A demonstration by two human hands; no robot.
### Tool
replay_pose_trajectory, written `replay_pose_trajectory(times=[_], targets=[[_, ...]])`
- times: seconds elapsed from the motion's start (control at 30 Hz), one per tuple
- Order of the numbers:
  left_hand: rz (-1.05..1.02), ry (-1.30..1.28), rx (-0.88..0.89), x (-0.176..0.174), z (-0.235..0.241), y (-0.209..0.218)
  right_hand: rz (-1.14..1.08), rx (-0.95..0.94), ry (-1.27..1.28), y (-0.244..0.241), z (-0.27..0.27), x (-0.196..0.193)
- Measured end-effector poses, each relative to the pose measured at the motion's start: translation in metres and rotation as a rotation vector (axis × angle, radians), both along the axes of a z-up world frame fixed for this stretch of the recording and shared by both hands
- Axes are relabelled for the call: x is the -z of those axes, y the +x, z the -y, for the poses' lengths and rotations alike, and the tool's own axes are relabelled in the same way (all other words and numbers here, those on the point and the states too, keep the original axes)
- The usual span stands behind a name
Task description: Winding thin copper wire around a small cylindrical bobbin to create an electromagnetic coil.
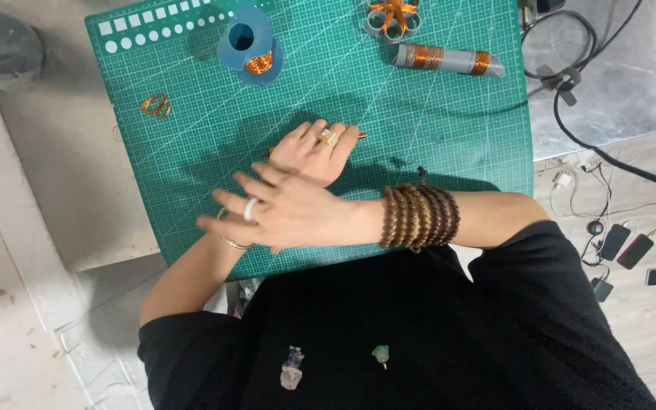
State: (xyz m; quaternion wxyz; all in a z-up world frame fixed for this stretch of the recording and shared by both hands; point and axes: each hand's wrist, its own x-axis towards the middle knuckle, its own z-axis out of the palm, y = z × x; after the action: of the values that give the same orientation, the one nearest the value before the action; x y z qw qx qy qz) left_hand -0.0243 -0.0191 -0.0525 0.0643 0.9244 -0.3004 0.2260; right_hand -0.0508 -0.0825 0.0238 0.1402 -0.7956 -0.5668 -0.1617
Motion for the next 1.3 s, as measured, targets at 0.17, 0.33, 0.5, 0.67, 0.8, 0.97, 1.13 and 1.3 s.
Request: replay_pose_trajectory(times=[0.17,0.33,0.5,0.67,0.8,0.97,1.13,1.3], targets=[[0.146,0.062,0.270,-0.041,0.002,0.012,-0.005,-0.114,0.039,-0.009,-0.028,0.019],[0.196,0.024,0.236,-0.037,-0.002,0.011,-0.133,-0.072,0.121,-0.003,-0.016,0.019],[-0.153,-0.040,0.120,-0.058,-0.018,0.006,-0.376,-0.314,0.162,0.020,0.035,-0.016],[-0.319,-0.294,0.138,-0.016,-0.033,0.014,-0.509,-0.031,0.454,0.063,0.083,-0.035],[-0.168,-0.319,0.174,-0.043,-0.028,0.024,-0.770,0.153,0.314,0.085,0.107,-0.016],[-0.183,-0.299,0.150,-0.030,-0.029,0.027,-0.824,0.129,0.273,0.086,0.105,0.005],[-0.170,-0.247,0.100,-0.026,-0.032,0.026,-0.727,0.105,0.235,0.087,0.103,0.017],[-0.101,-0.272,0.094,-0.027,-0.026,0.025,-0.575,0.205,0.168,0.081,0.103,0.023]])
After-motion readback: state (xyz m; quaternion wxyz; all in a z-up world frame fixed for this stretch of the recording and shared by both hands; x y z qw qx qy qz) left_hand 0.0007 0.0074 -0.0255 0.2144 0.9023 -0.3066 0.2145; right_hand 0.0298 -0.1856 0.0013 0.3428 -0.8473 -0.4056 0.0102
